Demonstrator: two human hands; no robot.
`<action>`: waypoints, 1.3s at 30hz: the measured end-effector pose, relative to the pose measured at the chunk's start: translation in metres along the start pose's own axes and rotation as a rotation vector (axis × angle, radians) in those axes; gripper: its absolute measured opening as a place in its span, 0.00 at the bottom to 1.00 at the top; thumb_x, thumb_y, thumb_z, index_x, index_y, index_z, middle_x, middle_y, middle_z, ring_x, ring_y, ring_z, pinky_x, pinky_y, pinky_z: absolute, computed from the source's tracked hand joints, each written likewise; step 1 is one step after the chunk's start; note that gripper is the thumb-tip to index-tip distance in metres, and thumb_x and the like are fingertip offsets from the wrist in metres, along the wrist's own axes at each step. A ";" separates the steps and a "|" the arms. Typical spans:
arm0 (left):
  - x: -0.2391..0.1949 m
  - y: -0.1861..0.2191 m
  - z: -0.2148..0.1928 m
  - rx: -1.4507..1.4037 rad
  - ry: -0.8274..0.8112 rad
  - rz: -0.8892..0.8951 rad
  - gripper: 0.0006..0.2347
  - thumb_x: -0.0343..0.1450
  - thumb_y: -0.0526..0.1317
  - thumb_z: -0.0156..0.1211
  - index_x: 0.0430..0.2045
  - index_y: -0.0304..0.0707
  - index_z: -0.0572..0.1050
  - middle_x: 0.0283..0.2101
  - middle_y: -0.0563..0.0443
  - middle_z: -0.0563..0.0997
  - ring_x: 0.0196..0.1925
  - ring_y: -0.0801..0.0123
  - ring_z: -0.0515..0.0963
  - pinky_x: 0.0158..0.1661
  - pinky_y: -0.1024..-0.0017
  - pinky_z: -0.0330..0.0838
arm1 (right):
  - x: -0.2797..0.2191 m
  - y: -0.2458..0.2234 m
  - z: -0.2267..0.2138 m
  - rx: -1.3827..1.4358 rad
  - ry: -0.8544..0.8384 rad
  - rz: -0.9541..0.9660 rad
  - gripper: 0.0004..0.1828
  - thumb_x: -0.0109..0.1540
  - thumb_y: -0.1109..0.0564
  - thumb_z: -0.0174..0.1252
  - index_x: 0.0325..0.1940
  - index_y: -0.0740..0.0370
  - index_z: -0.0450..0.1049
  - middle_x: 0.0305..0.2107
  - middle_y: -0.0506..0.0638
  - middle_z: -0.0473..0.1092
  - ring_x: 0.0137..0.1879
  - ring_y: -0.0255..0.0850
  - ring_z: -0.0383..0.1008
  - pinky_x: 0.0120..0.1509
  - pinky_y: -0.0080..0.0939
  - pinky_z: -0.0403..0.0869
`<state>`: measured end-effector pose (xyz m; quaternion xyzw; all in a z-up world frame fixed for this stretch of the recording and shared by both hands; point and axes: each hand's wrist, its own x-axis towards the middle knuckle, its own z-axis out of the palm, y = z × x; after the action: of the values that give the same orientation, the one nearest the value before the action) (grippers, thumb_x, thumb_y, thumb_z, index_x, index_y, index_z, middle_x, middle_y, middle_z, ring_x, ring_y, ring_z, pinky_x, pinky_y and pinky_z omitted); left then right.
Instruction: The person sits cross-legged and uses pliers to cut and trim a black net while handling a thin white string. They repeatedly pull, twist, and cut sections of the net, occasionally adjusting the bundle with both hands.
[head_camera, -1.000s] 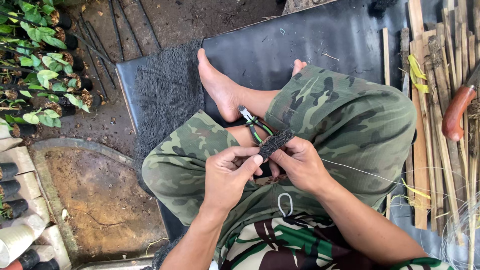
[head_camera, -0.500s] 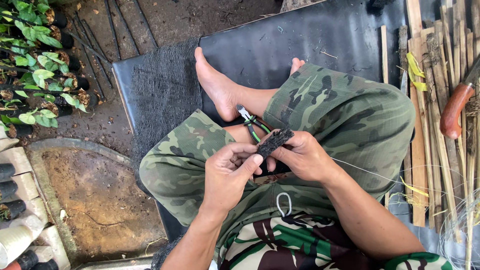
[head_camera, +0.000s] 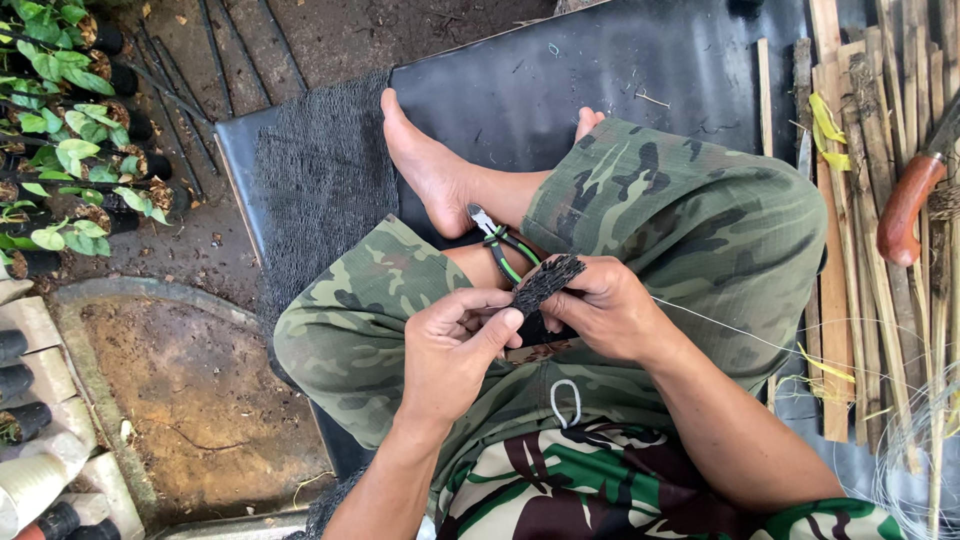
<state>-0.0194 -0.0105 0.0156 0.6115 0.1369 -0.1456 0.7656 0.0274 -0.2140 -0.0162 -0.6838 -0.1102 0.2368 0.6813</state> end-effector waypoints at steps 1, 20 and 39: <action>0.000 0.000 0.000 0.012 0.018 0.004 0.07 0.70 0.30 0.66 0.39 0.25 0.80 0.33 0.48 0.84 0.31 0.77 0.80 0.31 0.79 0.74 | 0.000 -0.001 0.001 0.008 0.001 0.015 0.05 0.66 0.65 0.58 0.41 0.64 0.80 0.26 0.45 0.71 0.29 0.28 0.70 0.31 0.32 0.70; 0.006 0.005 0.024 0.489 0.254 0.344 0.07 0.68 0.28 0.69 0.38 0.28 0.81 0.36 0.46 0.85 0.35 0.73 0.82 0.38 0.75 0.77 | -0.008 -0.020 0.029 0.339 0.225 0.083 0.13 0.64 0.62 0.60 0.49 0.70 0.67 0.41 0.50 0.76 0.47 0.32 0.77 0.53 0.34 0.77; 0.014 0.012 0.012 0.309 0.030 0.134 0.08 0.74 0.34 0.61 0.40 0.24 0.78 0.39 0.52 0.78 0.34 0.79 0.78 0.34 0.78 0.74 | -0.011 -0.008 0.030 0.393 0.261 0.123 0.05 0.64 0.62 0.61 0.41 0.66 0.72 0.32 0.47 0.76 0.37 0.30 0.76 0.43 0.31 0.78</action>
<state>-0.0019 -0.0207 0.0232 0.7317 0.0835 -0.1042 0.6684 0.0054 -0.1923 -0.0052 -0.5684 0.0686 0.2045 0.7940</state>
